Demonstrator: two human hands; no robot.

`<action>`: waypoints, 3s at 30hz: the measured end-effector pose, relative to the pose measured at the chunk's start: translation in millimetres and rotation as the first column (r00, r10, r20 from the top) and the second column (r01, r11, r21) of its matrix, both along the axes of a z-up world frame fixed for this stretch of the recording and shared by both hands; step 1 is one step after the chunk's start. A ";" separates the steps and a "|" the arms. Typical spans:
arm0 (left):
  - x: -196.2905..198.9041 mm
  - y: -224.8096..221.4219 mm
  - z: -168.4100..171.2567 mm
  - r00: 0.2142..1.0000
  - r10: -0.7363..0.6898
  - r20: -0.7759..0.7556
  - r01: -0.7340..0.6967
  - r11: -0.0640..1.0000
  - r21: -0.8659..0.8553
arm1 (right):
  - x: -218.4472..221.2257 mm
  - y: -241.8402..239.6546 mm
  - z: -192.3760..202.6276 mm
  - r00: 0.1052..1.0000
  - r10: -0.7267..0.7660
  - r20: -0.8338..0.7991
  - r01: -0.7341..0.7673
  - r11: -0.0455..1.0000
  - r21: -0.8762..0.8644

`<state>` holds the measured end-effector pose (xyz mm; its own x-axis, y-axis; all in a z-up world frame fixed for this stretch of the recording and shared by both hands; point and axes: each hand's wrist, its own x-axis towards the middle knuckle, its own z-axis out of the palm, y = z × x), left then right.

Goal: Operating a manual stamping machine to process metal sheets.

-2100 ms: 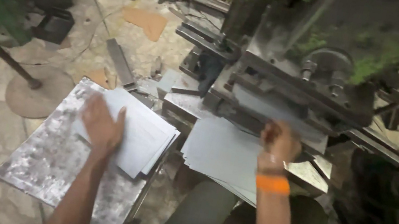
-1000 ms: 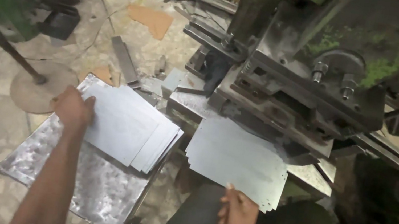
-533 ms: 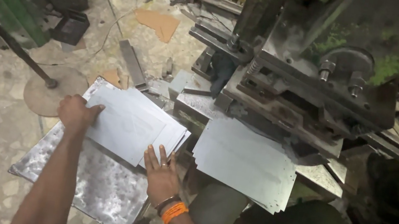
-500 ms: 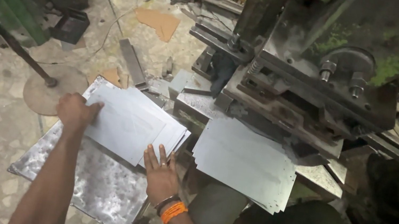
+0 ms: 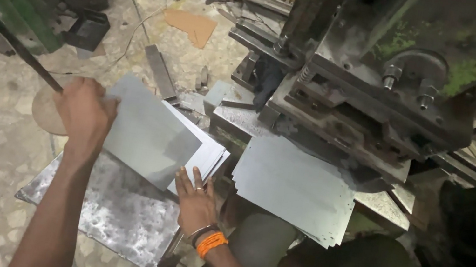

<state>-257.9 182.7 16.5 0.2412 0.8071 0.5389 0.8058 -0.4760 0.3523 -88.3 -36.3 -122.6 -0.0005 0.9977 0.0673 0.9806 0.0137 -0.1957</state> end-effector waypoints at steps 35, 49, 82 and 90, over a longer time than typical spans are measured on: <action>293.1 -116.5 3.6 0.556 0.308 0.772 0.765 0.174 -0.621 | 172.5 -81.4 154.1 -0.413 0.230 -0.881 0.895 0.279 -0.347; 271.5 -183.3 -0.8 0.488 0.439 0.755 0.827 0.043 -0.560 | 340.5 71.1 70.5 -0.486 -0.062 -0.872 0.874 -0.003 -0.487; -8.3 60.7 -211.5 0.850 0.346 -0.397 -0.516 0.694 -0.501 | 248.0 -0.8 164.7 -0.164 0.046 -0.985 0.969 0.197 -0.152; -66.2 102.6 -126.5 0.990 0.096 -0.102 -0.140 0.682 -0.718 | 250.2 -1.9 164.6 -0.182 0.044 -0.982 0.962 0.214 -0.168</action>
